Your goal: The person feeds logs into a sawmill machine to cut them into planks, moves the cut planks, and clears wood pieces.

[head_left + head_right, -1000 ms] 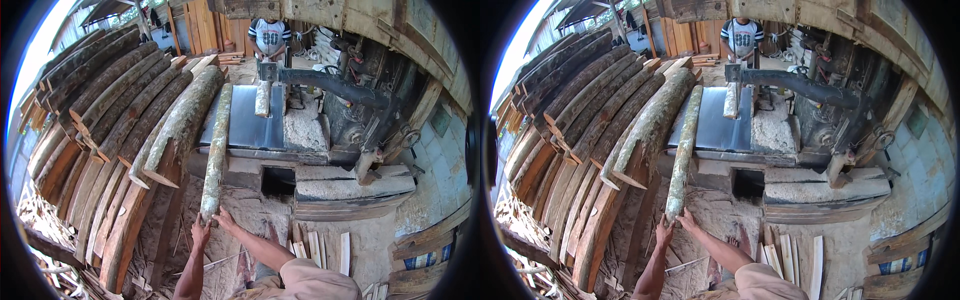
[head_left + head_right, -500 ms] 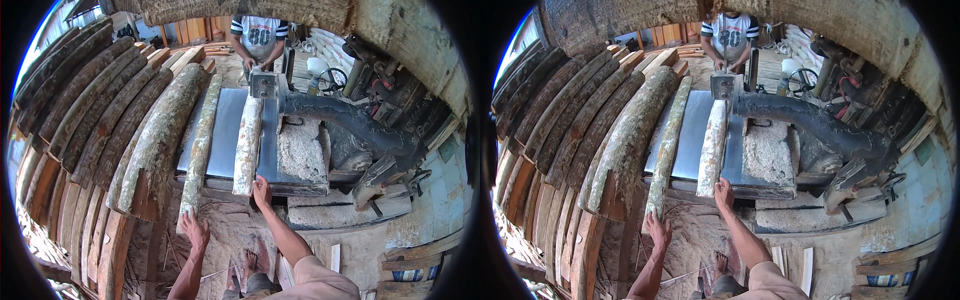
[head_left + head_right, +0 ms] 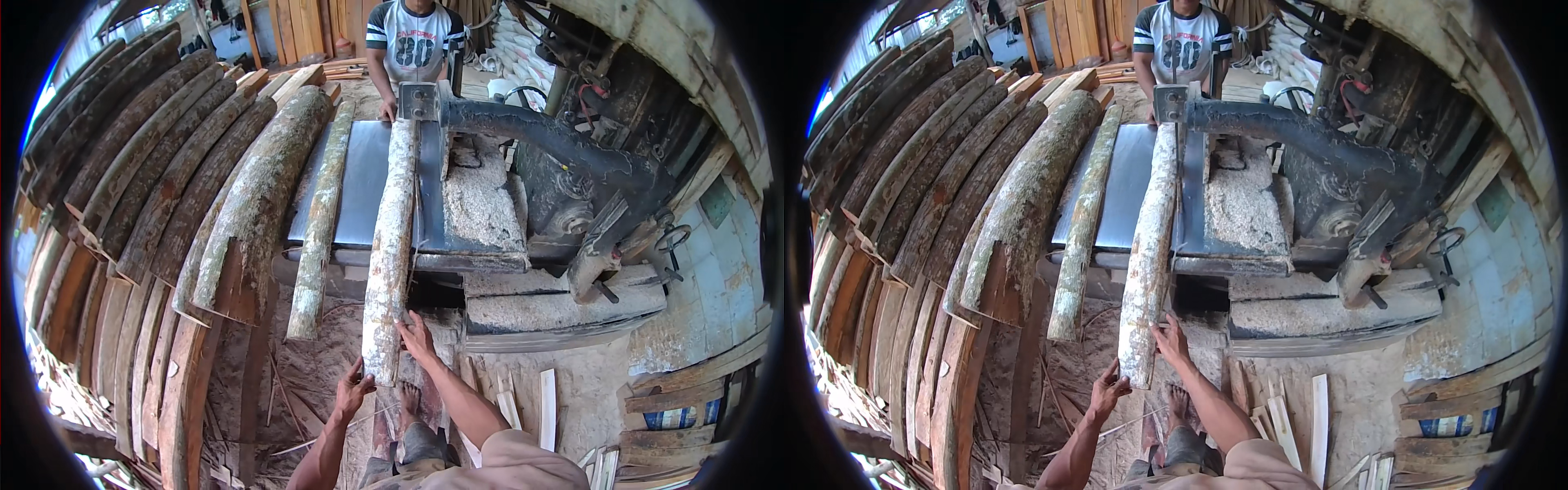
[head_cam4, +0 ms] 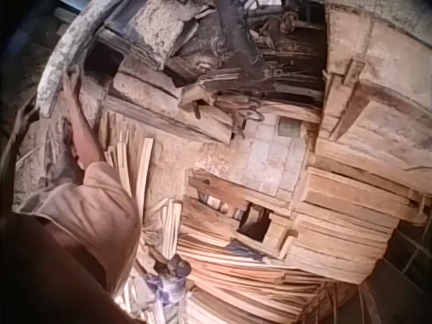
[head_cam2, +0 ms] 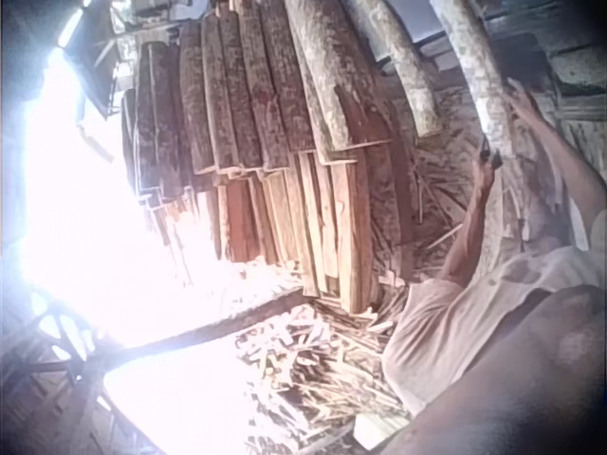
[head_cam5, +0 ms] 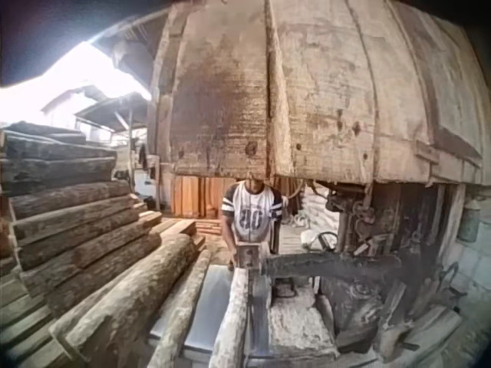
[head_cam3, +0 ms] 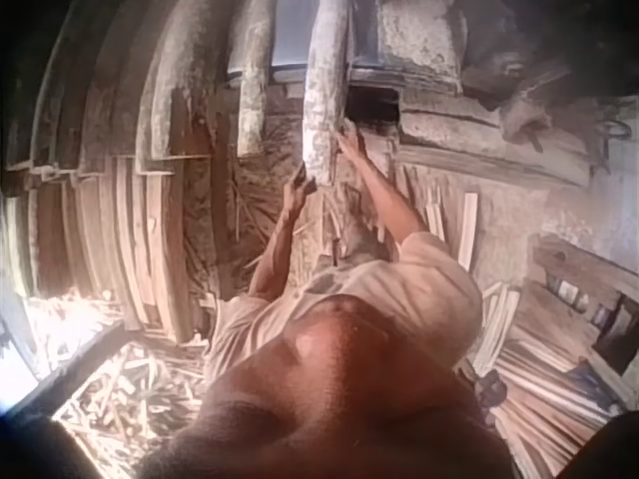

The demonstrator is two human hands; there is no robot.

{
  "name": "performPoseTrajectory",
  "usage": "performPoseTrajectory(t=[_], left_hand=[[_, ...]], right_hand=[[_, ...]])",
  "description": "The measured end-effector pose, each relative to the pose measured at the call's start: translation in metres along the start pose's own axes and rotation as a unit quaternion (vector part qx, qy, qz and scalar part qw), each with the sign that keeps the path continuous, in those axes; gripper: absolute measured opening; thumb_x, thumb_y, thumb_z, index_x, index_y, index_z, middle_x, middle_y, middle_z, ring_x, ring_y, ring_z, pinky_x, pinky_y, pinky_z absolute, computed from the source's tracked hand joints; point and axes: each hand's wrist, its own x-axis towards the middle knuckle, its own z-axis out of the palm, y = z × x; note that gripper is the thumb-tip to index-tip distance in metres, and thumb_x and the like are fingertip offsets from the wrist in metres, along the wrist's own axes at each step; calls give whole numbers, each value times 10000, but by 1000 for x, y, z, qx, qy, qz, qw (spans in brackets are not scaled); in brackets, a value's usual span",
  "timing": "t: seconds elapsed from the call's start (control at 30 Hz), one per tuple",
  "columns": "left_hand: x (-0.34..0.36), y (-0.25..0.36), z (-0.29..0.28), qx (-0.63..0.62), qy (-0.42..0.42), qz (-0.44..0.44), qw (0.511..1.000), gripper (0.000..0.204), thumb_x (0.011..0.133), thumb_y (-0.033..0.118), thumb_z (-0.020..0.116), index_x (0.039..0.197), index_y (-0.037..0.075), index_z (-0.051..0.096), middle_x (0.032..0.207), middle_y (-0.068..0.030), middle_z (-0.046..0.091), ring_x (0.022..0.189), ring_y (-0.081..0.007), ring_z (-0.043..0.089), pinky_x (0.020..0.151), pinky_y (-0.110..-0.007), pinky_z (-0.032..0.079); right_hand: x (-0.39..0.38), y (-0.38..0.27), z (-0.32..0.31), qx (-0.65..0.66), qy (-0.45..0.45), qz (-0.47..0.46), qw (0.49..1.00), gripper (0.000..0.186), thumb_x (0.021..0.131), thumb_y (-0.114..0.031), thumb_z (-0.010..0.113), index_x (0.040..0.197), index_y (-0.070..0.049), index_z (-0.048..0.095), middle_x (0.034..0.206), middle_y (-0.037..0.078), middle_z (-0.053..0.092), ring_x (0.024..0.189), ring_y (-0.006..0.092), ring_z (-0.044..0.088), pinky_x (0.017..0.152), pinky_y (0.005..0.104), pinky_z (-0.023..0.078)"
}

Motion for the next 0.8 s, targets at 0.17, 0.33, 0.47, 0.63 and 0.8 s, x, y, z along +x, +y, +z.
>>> performPoseTrajectory(t=[0.17, 0.33, 0.47, 0.63, 0.8], left_hand=[[-101, -39, -15, -18, -2, 4, 1000, 574, 842, 102, 608, 1352, 104, 345, 942, -58, 596, 784, -128, 576, 700, -288, 526], [-188, -78, -33, -13, -24, 17, 999, 576, 859, 100, 581, 1367, 117, 309, 955, -80, 597, 821, -148, 585, 727, -308, 530], [-257, -109, -47, -5, -8, -9, 1000, 588, 846, 74, 588, 1365, 111, 312, 939, -103, 600, 801, -159, 590, 707, -321, 542], [-325, -158, -63, -70, 52, -89, 992, 586, 808, -9, 593, 1338, 58, 352, 901, -135, 614, 775, -200, 613, 676, -336, 548], [-255, -138, -38, -117, 91, -39, 988, 563, 793, -22, 600, 1310, 28, 383, 895, -155, 611, 760, -214, 610, 651, -329, 540]], right_hand=[[-74, 47, 14, -87, -8, -66, 994, 653, 792, -456, 599, 1231, 2, 446, 905, 178, 644, 854, 289, 625, 750, 369, 486], [-185, 56, 22, -120, 20, -48, 991, 645, 797, -500, 580, 1233, -40, 464, 858, 168, 645, 817, 293, 625, 721, 381, 486], [-248, 100, 30, -168, 9, -29, 985, 644, 811, -498, 561, 1249, -40, 446, 856, 166, 643, 804, 288, 624, 715, 372, 489], [-325, 125, 41, -104, -11, -38, 994, 692, 799, -468, 599, 1251, 25, 425, 1007, 198, 611, 826, 244, 618, 731, 348, 493], [-256, 79, 14, -255, -43, -70, 964, 586, 796, -357, 629, 1242, -19, 453, 1075, 152, 586, 853, 275, 606, 727, 358, 490]])
